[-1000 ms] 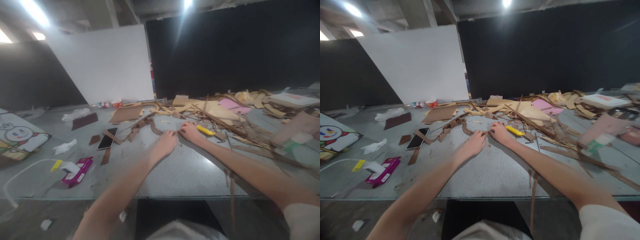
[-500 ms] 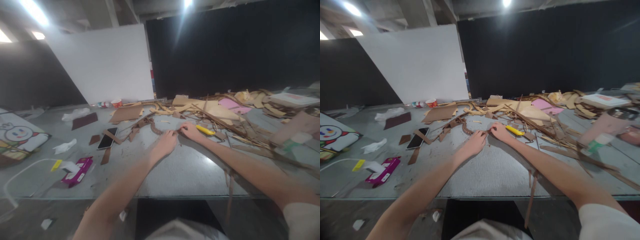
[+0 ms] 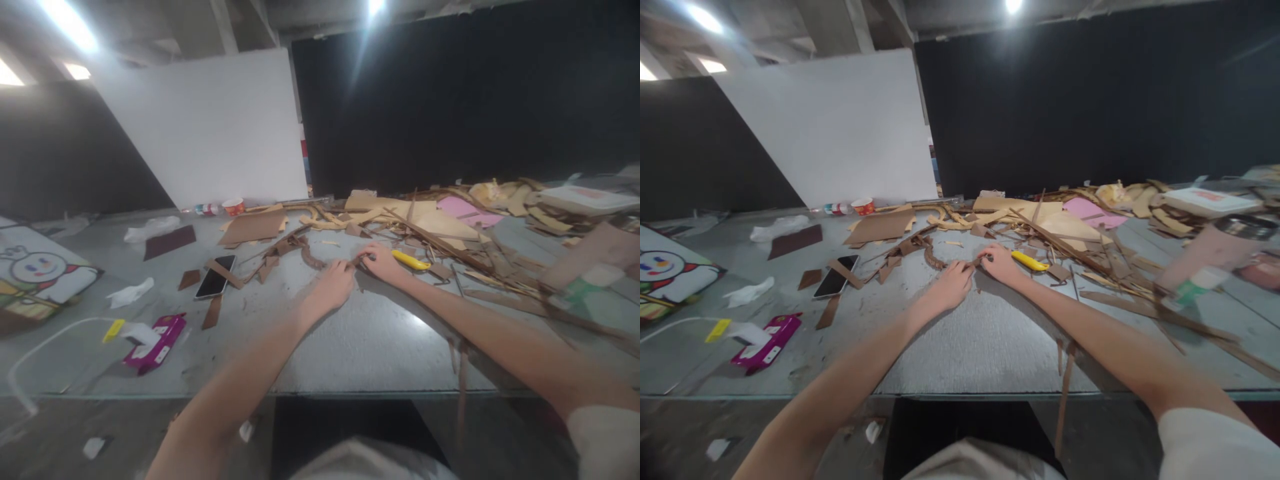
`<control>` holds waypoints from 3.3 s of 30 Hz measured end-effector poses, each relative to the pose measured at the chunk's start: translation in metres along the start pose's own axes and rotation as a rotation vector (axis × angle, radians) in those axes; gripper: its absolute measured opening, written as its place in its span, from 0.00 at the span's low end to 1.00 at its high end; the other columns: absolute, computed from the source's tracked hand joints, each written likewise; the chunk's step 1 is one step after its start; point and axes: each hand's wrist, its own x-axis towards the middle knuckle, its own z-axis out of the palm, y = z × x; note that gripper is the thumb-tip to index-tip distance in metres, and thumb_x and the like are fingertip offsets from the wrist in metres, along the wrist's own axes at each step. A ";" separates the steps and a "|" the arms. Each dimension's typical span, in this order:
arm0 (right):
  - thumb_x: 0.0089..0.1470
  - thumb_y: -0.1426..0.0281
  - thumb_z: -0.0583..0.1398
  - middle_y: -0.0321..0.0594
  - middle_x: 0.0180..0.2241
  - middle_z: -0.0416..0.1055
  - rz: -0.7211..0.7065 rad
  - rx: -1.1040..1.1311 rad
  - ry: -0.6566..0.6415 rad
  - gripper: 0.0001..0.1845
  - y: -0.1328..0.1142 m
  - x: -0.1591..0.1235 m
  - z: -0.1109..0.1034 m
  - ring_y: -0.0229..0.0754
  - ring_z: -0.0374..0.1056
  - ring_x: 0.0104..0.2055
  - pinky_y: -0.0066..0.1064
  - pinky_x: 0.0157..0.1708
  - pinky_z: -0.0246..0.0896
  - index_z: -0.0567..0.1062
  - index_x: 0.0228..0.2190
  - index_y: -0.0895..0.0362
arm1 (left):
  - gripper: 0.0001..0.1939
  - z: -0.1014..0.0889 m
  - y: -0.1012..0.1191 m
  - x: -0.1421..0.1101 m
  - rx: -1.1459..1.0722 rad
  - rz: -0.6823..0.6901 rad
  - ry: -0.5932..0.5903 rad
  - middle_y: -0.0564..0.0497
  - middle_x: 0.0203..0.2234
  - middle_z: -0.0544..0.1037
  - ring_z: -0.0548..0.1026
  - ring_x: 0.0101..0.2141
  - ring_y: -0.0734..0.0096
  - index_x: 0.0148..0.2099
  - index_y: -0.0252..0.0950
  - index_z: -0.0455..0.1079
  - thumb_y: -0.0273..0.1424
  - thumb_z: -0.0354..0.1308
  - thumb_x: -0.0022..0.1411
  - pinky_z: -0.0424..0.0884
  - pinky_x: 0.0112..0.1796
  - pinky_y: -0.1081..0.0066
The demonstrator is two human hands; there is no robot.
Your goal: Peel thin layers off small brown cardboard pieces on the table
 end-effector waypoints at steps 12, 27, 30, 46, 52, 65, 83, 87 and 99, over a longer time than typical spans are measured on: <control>0.61 0.73 0.60 0.44 0.43 0.82 0.013 -0.062 -0.079 0.14 -0.002 0.000 -0.001 0.51 0.74 0.49 0.44 0.55 0.66 0.87 0.37 0.53 | 0.17 -0.001 0.001 0.001 -0.001 0.015 -0.029 0.35 0.55 0.75 0.70 0.57 0.49 0.59 0.30 0.73 0.24 0.47 0.76 0.68 0.60 0.53; 0.58 0.72 0.61 0.44 0.42 0.81 -0.017 -0.008 -0.071 0.10 -0.003 0.000 -0.005 0.51 0.73 0.49 0.45 0.55 0.66 0.84 0.36 0.53 | 0.17 -0.003 0.002 0.001 0.023 0.015 -0.026 0.35 0.53 0.76 0.71 0.55 0.47 0.58 0.28 0.73 0.25 0.47 0.76 0.69 0.59 0.54; 0.61 0.69 0.62 0.44 0.42 0.80 -0.010 -0.022 -0.066 0.08 -0.002 0.001 -0.004 0.51 0.73 0.48 0.44 0.54 0.67 0.83 0.35 0.53 | 0.17 -0.003 0.003 0.001 0.014 0.004 -0.024 0.35 0.53 0.76 0.71 0.55 0.47 0.59 0.27 0.73 0.25 0.47 0.76 0.69 0.59 0.54; 0.63 0.73 0.59 0.45 0.45 0.81 -0.100 -0.139 -0.137 0.16 -0.022 -0.007 -0.013 0.52 0.72 0.51 0.47 0.58 0.58 0.88 0.41 0.51 | 0.19 0.008 -0.006 0.003 -0.153 -0.077 0.045 0.38 0.55 0.76 0.69 0.60 0.50 0.62 0.33 0.73 0.27 0.50 0.76 0.69 0.62 0.55; 0.62 0.73 0.60 0.45 0.44 0.79 -0.122 -0.176 -0.144 0.15 -0.024 -0.008 -0.013 0.51 0.71 0.50 0.46 0.56 0.57 0.89 0.39 0.52 | 0.19 0.008 -0.009 0.004 -0.171 -0.061 0.033 0.38 0.55 0.77 0.70 0.60 0.51 0.62 0.33 0.74 0.27 0.49 0.76 0.68 0.63 0.54; 0.65 0.73 0.59 0.47 0.46 0.75 -0.199 -0.303 -0.240 0.14 -0.036 -0.013 -0.015 0.51 0.69 0.50 0.44 0.54 0.57 0.87 0.41 0.54 | 0.20 0.004 -0.012 0.009 -0.265 -0.130 0.016 0.40 0.55 0.81 0.73 0.58 0.52 0.61 0.33 0.76 0.24 0.48 0.75 0.69 0.63 0.55; 0.65 0.73 0.60 0.51 0.48 0.76 -0.202 -0.402 -0.192 0.12 -0.049 -0.018 -0.018 0.57 0.66 0.54 0.53 0.59 0.53 0.84 0.36 0.56 | 0.25 0.003 -0.015 0.013 -0.099 -0.116 -0.055 0.37 0.55 0.73 0.68 0.54 0.46 0.68 0.35 0.71 0.23 0.48 0.73 0.69 0.56 0.50; 0.65 0.72 0.60 0.52 0.46 0.76 -0.192 -0.414 -0.177 0.12 -0.048 -0.018 -0.018 0.59 0.66 0.55 0.55 0.59 0.52 0.85 0.35 0.55 | 0.26 0.003 -0.016 0.014 -0.102 -0.119 -0.043 0.38 0.53 0.73 0.69 0.53 0.48 0.68 0.37 0.71 0.23 0.48 0.73 0.69 0.56 0.51; 0.67 0.73 0.59 0.47 0.52 0.77 -0.180 -0.333 -0.202 0.19 -0.026 -0.011 -0.013 0.55 0.67 0.54 0.48 0.56 0.54 0.88 0.48 0.47 | 0.27 0.021 -0.031 0.008 -0.252 -0.177 0.069 0.39 0.60 0.71 0.66 0.64 0.52 0.65 0.37 0.75 0.18 0.48 0.70 0.67 0.66 0.54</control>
